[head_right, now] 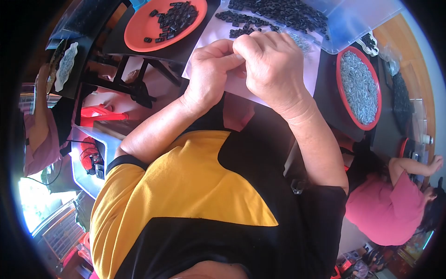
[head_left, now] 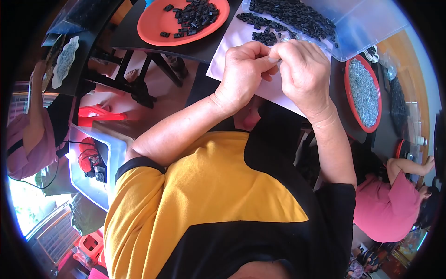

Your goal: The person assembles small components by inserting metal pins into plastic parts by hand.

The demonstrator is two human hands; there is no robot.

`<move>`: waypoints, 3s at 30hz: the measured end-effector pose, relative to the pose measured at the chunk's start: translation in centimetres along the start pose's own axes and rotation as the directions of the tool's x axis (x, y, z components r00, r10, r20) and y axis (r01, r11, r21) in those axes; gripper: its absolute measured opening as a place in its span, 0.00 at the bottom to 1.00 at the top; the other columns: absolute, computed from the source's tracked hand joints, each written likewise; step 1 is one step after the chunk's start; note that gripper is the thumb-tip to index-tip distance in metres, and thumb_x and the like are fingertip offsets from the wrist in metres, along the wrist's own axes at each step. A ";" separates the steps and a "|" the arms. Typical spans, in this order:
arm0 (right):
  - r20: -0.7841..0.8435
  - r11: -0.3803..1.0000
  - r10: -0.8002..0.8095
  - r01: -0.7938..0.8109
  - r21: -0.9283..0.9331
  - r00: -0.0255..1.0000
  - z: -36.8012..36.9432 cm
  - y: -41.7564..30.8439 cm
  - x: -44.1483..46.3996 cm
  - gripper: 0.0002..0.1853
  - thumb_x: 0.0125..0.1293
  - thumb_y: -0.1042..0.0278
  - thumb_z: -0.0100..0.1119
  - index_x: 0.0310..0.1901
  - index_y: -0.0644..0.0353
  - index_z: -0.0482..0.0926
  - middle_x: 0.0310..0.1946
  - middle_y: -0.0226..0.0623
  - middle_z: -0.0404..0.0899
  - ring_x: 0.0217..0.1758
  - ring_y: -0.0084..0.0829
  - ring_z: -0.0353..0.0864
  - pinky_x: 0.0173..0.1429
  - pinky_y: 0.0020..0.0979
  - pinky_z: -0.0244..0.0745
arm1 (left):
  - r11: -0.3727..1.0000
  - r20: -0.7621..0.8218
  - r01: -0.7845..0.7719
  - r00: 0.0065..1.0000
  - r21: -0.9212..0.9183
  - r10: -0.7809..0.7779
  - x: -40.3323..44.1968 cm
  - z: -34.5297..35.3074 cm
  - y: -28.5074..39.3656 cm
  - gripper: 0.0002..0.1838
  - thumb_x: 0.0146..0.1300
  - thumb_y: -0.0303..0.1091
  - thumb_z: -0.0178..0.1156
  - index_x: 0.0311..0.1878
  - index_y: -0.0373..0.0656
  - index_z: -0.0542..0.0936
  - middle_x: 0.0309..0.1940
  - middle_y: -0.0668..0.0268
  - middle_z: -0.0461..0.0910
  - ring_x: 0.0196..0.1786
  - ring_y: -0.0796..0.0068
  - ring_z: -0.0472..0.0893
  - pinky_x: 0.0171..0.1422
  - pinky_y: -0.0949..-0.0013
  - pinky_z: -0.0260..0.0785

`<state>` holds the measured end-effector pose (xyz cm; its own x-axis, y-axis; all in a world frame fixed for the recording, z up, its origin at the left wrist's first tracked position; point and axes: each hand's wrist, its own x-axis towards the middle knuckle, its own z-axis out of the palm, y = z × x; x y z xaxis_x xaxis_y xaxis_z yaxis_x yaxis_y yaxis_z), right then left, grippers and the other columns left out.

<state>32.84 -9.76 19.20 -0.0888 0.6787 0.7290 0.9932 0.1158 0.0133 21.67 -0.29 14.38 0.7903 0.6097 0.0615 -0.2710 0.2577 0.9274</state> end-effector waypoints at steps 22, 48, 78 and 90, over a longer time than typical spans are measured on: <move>-0.014 0.969 -0.054 0.049 -0.240 0.998 1.2 -1.8 -0.5 0.08 0.49 0.72 0.61 0.30 0.51 0.72 0.24 0.28 0.71 0.29 0.32 0.74 0.35 0.35 0.64 | 0.994 -0.050 -0.063 0.996 0.085 0.067 -0.6 0.4 0.3 0.02 0.60 0.19 0.60 0.34 0.31 0.82 0.26 0.65 0.81 0.29 0.80 0.78 0.34 0.73 0.74; -0.267 0.982 0.051 -0.097 -0.160 0.962 3.1 -3.4 -2.2 0.16 0.49 0.70 0.63 0.42 0.59 0.77 0.32 0.37 0.76 0.37 0.39 0.78 0.40 0.37 0.67 | 0.981 -0.125 0.155 0.978 -0.112 -0.169 -1.2 0.2 2.0 0.08 0.60 0.18 0.55 0.39 0.27 0.81 0.32 0.59 0.80 0.32 0.73 0.79 0.37 0.72 0.72; -0.322 0.970 0.231 -0.192 0.147 0.918 2.0 -1.7 -3.1 0.20 0.48 0.80 0.63 0.47 0.58 0.80 0.37 0.39 0.83 0.42 0.43 0.84 0.48 0.42 0.76 | 0.967 -0.073 0.198 0.979 0.157 -0.189 -0.2 0.3 3.6 0.09 0.67 0.25 0.56 0.42 0.28 0.81 0.32 0.56 0.84 0.32 0.67 0.83 0.39 0.67 0.77; -0.111 0.922 0.323 -0.339 -0.188 0.940 -1.5 1.8 -6.3 0.09 0.50 0.80 0.64 0.33 0.53 0.81 0.29 0.29 0.81 0.33 0.37 0.81 0.38 0.38 0.74 | 0.248 0.245 -0.491 0.735 0.835 0.633 3.7 -5.4 5.2 0.07 0.55 0.23 0.69 0.39 0.38 0.86 0.33 0.65 0.83 0.36 0.75 0.80 0.41 0.73 0.73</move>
<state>35.31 -14.92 15.63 0.2452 0.5947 0.7656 0.9599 -0.2598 -0.1057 20.24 7.36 17.41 0.5436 0.4276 0.7223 0.0036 -0.8617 0.5074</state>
